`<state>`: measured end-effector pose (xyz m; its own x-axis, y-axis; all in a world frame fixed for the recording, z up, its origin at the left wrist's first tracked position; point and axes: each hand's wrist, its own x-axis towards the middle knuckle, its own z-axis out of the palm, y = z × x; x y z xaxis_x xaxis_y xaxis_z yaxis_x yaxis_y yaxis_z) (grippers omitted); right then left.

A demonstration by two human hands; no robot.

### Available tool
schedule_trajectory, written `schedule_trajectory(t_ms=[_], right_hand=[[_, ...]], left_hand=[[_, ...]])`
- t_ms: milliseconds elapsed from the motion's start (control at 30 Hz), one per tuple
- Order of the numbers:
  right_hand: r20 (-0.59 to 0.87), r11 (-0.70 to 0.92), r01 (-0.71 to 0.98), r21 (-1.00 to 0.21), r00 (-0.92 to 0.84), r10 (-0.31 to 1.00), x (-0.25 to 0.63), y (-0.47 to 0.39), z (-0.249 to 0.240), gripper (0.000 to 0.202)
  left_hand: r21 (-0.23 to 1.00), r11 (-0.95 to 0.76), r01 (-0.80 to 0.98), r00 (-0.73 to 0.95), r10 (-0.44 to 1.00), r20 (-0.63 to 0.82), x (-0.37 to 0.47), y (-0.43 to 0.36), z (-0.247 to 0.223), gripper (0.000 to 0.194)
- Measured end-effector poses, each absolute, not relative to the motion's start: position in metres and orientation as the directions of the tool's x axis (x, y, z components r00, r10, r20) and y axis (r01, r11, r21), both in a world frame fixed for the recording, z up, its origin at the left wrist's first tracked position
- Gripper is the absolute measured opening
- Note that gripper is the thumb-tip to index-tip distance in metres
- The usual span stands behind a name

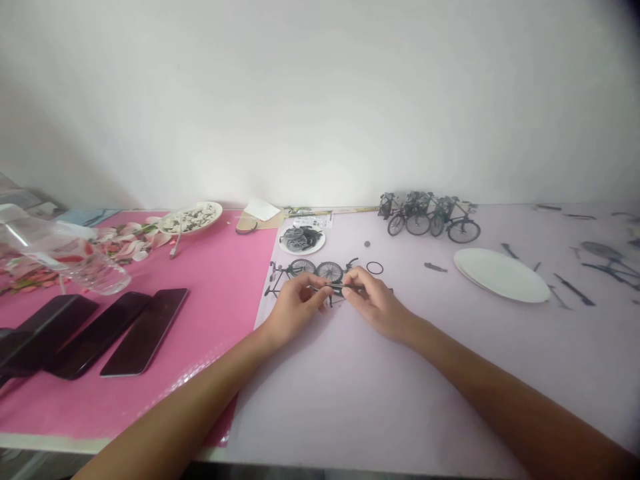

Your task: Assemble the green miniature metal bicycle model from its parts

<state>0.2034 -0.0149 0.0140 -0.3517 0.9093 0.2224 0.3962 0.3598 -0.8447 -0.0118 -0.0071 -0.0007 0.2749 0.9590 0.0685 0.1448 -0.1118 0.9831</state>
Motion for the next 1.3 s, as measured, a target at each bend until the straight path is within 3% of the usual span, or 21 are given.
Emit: schedule_trajectory(t_ms=[200,333,467,733,967,1300], right_hand=[[0.173,0.337,0.464,-0.819,-0.361,0.917,0.206,-0.014,0.014,0.043],[0.187,0.348,0.494,-0.797,-0.347,0.919,0.208,-0.011,0.011,0.047],[0.232,0.4,0.519,-0.755,-0.359,0.904,0.206,-0.011,0.012,0.042],[0.282,0.467,0.554,-0.689,-0.388,0.878,0.204,-0.015,0.013,0.014],[0.213,0.509,0.66,-0.552,-0.479,0.852,0.215,-0.007,0.012,0.013],[0.18,0.471,0.705,-0.53,-0.45,0.875,0.209,-0.006,0.004,0.01]], left_hand=[[0.961,-0.163,0.222,0.288,0.953,0.095,-0.012,-0.01,0.0,0.031],[0.953,-0.19,0.238,0.3,0.947,0.114,-0.012,-0.011,0.001,0.029],[0.933,-0.217,0.288,0.305,0.944,0.125,-0.011,-0.013,0.004,0.026],[0.912,-0.262,0.316,0.336,0.93,0.151,-0.011,-0.014,0.004,0.019],[0.893,-0.289,0.345,0.273,0.941,0.199,-0.013,-0.011,0.003,0.016],[0.911,-0.285,0.298,0.214,0.95,0.228,-0.01,-0.011,0.006,0.018]])
